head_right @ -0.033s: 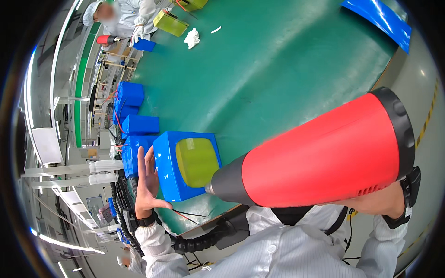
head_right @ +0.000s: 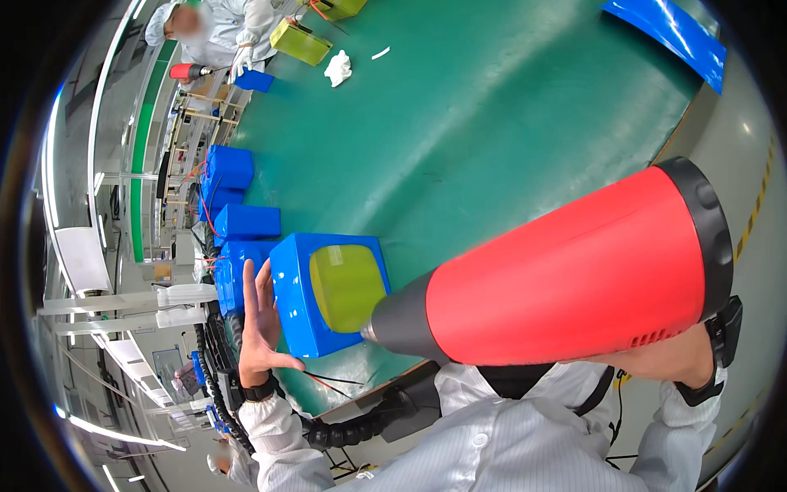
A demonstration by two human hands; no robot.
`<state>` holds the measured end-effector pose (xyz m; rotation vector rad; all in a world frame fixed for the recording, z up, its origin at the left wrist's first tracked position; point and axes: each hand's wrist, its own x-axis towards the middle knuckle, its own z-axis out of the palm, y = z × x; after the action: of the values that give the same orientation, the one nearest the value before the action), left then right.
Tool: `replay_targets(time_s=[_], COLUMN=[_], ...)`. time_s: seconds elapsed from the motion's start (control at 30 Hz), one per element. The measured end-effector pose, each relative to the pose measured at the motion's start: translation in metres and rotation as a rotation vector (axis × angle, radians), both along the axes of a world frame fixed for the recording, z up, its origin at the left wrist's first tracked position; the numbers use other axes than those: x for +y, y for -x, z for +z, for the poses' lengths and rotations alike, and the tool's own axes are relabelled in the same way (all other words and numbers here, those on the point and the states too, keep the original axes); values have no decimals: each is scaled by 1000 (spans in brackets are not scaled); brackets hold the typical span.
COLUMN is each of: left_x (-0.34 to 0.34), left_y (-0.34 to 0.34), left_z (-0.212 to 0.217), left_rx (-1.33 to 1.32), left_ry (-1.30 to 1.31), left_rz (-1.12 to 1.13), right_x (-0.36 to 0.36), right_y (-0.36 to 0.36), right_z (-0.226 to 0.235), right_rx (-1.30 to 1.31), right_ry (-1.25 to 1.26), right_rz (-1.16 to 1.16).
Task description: Using a heat gun to shrink plastic wrapping onto large blue battery packs at an industrial workstation.
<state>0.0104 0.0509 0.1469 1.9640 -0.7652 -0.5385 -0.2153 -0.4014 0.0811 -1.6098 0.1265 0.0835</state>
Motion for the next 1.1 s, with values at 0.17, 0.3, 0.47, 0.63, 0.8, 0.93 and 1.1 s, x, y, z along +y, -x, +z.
replay_targets(time_s=[0.17, 0.3, 0.47, 0.63, 0.8, 0.93, 1.1], left_x=[-1, -4, -7, -12, -10, -11, 0], left_y=[-4, -8, -10, -5, -2, -3, -9], left_z=[-4, -11, -10, -14, -16, -15, -35], left_rx=[-12, -14, -19, 21, 72, 97, 369], left_ry=[3, 41, 40, 17, 31, 38, 400], left_rz=[-39, -79, -94, -69, 0, 5, 302], right_x=[6, 9, 6, 15, 19, 22, 23], right_y=[0, -4, 0, 14, 12, 14, 17], right_z=[9, 25, 33, 6, 0, -5, -8], right_rx=[315, 677, 917, 248, 21, -13, -78], right_ry=[-395, -824, -995, -205, 140, 228, 375], right_rz=[-145, -378, -567, -170, -43, -38, -24])
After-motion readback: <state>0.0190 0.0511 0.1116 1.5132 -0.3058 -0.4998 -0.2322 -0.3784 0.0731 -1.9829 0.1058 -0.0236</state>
